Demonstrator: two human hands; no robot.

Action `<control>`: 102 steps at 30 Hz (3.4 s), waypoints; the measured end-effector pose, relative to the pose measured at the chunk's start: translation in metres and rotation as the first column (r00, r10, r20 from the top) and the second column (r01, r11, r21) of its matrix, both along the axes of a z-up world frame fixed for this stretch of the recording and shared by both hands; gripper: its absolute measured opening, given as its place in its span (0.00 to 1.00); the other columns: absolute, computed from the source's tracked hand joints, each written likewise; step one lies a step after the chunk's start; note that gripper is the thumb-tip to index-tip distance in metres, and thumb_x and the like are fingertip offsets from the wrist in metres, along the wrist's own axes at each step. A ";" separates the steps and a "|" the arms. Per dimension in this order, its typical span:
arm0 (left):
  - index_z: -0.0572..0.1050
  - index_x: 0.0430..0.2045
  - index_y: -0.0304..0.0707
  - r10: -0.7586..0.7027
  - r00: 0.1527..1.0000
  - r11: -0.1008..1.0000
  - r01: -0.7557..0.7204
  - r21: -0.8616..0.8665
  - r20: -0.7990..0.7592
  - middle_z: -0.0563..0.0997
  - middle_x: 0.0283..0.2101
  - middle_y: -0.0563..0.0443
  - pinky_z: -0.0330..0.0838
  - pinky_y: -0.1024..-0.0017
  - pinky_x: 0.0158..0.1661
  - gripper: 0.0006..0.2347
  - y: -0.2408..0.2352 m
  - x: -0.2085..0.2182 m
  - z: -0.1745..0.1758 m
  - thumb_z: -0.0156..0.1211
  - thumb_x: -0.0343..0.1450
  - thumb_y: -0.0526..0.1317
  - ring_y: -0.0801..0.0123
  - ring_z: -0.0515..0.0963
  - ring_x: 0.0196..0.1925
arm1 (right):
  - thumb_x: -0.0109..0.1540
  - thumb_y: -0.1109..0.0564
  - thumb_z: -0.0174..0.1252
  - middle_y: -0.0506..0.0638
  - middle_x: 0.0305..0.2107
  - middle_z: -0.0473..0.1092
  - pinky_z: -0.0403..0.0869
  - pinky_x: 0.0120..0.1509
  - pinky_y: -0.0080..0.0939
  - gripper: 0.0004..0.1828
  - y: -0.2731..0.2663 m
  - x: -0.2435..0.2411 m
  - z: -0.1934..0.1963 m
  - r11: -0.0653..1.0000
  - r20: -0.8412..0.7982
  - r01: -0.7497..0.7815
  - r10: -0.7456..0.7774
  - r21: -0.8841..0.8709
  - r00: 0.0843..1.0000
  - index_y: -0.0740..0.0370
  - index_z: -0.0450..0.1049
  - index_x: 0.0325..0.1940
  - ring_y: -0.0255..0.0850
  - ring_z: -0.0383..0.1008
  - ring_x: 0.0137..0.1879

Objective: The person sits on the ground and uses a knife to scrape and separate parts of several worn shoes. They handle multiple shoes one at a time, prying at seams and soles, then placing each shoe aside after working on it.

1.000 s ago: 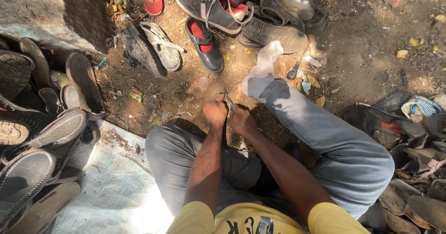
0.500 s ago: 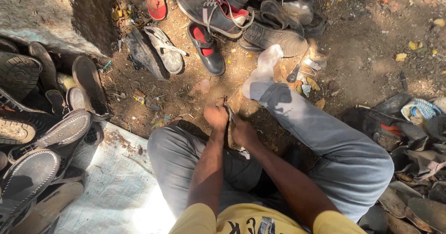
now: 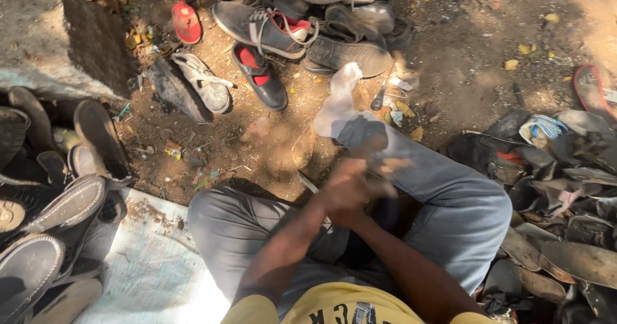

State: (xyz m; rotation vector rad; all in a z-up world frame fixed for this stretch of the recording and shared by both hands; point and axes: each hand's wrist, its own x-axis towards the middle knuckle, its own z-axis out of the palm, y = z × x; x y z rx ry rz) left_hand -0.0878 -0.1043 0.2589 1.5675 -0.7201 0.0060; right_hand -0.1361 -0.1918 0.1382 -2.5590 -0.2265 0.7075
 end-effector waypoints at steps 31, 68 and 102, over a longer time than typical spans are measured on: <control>0.68 0.55 0.38 0.915 0.192 0.147 -0.978 -0.150 -0.355 0.79 0.45 0.57 0.75 0.80 0.30 0.15 0.300 0.040 0.007 0.59 0.76 0.40 0.74 0.79 0.35 | 0.67 0.49 0.53 0.64 0.47 0.76 0.75 0.50 0.55 0.27 0.015 0.056 -0.011 0.958 0.308 0.069 -0.157 0.277 0.938 0.55 0.64 0.71 0.63 0.77 0.47; 0.55 0.71 0.40 0.945 0.305 0.264 -0.486 0.833 -0.121 0.74 0.52 0.18 0.71 0.47 0.52 0.37 0.077 0.056 -0.124 0.59 0.71 0.61 0.29 0.77 0.51 | 0.71 0.51 0.51 0.66 0.43 0.76 0.76 0.46 0.50 0.25 0.013 0.060 -0.036 0.822 0.460 0.017 -0.336 0.569 0.822 0.64 0.66 0.70 0.61 0.79 0.43; 0.81 0.43 0.40 0.398 0.891 0.098 -0.279 0.955 0.219 0.82 0.49 0.44 0.62 0.56 0.59 0.13 0.088 0.107 -0.170 0.47 0.74 0.37 0.51 0.72 0.60 | 0.66 0.51 0.59 0.63 0.18 0.68 0.67 0.33 0.53 0.18 -0.010 0.033 -0.009 0.788 0.273 0.278 -0.484 0.549 0.832 0.67 0.73 0.28 0.58 0.71 0.25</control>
